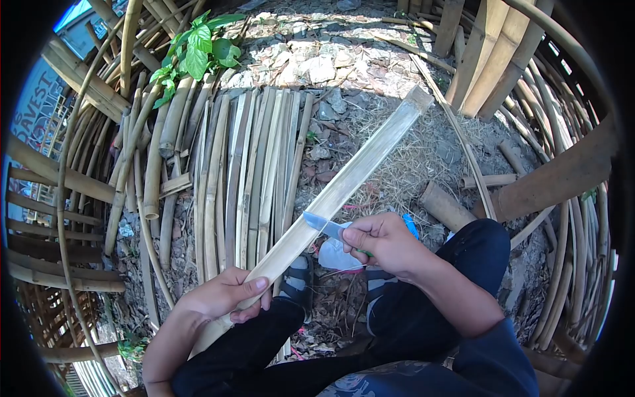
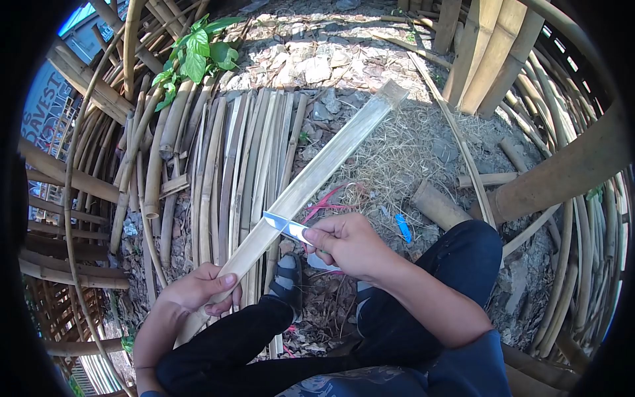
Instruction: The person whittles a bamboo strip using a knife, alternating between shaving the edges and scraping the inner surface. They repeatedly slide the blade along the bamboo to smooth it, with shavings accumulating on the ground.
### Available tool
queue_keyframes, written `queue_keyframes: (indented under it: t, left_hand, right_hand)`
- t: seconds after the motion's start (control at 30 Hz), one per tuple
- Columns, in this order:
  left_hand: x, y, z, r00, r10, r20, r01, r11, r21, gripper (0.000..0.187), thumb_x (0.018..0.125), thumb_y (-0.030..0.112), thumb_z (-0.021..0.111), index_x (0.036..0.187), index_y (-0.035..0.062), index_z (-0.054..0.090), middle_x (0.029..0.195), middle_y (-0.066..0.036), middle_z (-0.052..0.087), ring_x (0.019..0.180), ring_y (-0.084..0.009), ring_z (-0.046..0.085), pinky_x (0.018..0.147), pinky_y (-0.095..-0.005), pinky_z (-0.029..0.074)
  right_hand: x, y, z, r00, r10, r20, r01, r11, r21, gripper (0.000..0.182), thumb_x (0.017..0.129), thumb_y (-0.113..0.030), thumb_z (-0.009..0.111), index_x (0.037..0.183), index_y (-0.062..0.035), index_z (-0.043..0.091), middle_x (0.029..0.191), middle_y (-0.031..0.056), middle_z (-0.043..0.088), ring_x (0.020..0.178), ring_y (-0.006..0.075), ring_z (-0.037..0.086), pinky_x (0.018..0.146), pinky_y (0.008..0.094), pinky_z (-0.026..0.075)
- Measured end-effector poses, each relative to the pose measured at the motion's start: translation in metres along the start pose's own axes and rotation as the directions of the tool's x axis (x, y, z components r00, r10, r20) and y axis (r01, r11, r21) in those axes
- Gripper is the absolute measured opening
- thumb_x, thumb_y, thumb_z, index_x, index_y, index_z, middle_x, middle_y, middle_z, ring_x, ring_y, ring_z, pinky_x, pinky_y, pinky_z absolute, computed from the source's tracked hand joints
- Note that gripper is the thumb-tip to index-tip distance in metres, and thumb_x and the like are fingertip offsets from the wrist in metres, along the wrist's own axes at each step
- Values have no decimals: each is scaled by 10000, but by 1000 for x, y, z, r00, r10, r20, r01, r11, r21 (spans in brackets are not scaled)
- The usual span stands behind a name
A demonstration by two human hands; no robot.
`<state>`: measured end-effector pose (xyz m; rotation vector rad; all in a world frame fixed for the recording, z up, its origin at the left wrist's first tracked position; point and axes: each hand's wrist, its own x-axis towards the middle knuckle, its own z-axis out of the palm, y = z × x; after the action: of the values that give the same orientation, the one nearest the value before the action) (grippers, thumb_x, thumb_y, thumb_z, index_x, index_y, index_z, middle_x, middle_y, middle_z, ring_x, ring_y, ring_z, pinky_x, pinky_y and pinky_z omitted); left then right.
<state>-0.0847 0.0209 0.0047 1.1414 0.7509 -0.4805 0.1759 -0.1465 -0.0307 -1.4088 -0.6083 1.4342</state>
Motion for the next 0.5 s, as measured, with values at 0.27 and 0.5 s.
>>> queue_keyframes:
  t: [0.27,0.5]
  left_hand:
    - [-1,0,1,1000,-22,-19,22,1000,-10,461,1030,392,495,842,-7,628,536,-23,492,423,-92,435,415,-248,363]
    - [-2,-1,-1,1000,-18,-21,18,1000,-4,458,1032,386,494,849,-9,636,538,-26,500,431,-93,445,416,-247,368]
  right_hand:
    - [1,-1,-4,998,-49,-39,45,996,-78,242,990,-176,596,869,18,676,609,-15,531,543,51,426,504,223,324]
    - [2,-4,-5,995,-58,-78,52,995,-80,243,981,-147,600,833,29,678,585,-13,520,530,63,423,497,256,340]
